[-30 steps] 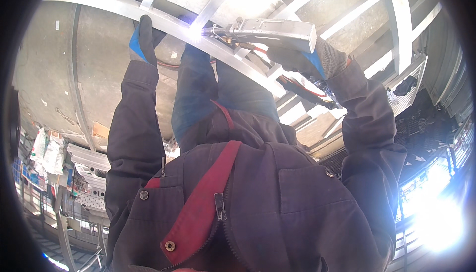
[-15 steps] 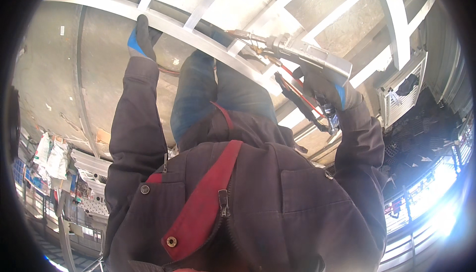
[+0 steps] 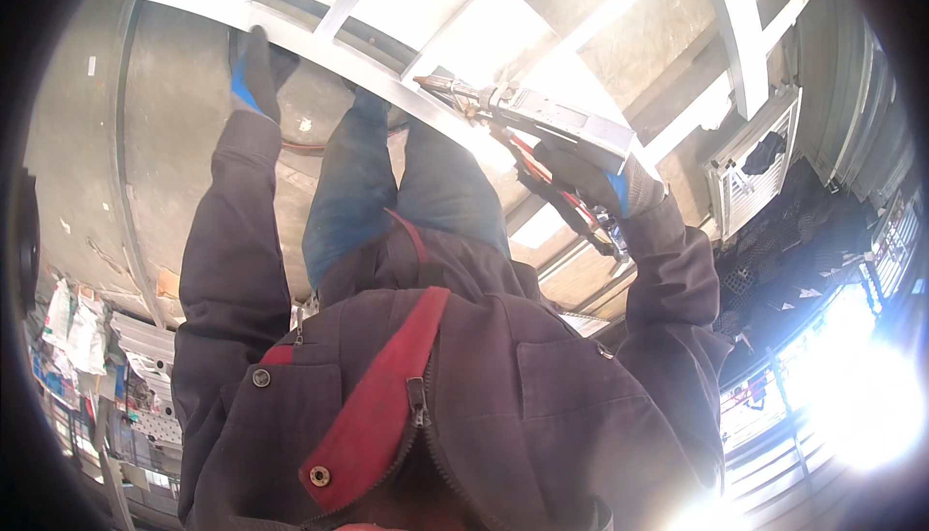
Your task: The person welds a rectangular metal frame using a handheld welding torch. They repeatedly weld along the joints, flip the frame to access different sides, and reposition it on the floor between welds.
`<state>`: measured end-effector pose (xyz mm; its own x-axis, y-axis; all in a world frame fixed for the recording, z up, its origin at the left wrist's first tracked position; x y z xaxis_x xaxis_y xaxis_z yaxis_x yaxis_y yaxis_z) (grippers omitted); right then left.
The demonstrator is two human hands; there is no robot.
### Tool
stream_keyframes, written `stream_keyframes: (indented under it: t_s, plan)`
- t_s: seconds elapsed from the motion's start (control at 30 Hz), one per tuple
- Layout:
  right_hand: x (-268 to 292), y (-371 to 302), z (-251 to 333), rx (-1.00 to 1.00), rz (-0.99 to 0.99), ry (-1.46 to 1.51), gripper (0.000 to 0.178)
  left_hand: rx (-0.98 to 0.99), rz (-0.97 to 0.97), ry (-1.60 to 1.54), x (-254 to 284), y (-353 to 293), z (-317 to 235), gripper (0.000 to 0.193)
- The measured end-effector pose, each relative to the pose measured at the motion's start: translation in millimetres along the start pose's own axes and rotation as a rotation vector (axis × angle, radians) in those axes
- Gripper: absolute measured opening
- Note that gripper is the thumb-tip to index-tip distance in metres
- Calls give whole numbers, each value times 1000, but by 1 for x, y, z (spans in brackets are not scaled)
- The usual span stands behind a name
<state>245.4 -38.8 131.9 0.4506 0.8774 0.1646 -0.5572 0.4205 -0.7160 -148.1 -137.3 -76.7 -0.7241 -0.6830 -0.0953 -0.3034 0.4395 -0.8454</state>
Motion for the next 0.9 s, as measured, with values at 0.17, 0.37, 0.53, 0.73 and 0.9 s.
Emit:
stream_keyframes:
  t_s: [0.17,0.37,0.53,0.73,0.9]
  plan:
    - [5,15,-6,181,43,-38,29,62,186,64,-31,-30,67,69]
    - [18,29,-33,127,171,74,26,10,38,-21,-51,-43,98,41]
    - [18,41,-36,550,178,-191,22,-10,27,102,-56,-53,94,72]
    - [19,50,-60,397,232,-36,21,-33,-16,24,-57,-58,96,61]
    - [12,53,-53,853,178,-421,43,-30,-22,30,-54,-54,100,62]
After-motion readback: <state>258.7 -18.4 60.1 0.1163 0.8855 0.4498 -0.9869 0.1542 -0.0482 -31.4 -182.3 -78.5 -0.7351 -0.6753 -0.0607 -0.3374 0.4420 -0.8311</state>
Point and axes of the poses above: each hand's wrist, its own y-axis towards the middle knuckle, its own x-axis out of the back of the hand, z = x × y, the point moved 4 cm from there along y, towards the middle knuckle, and after that the axes turned 10 degrees about x, right-handed, at the moved point
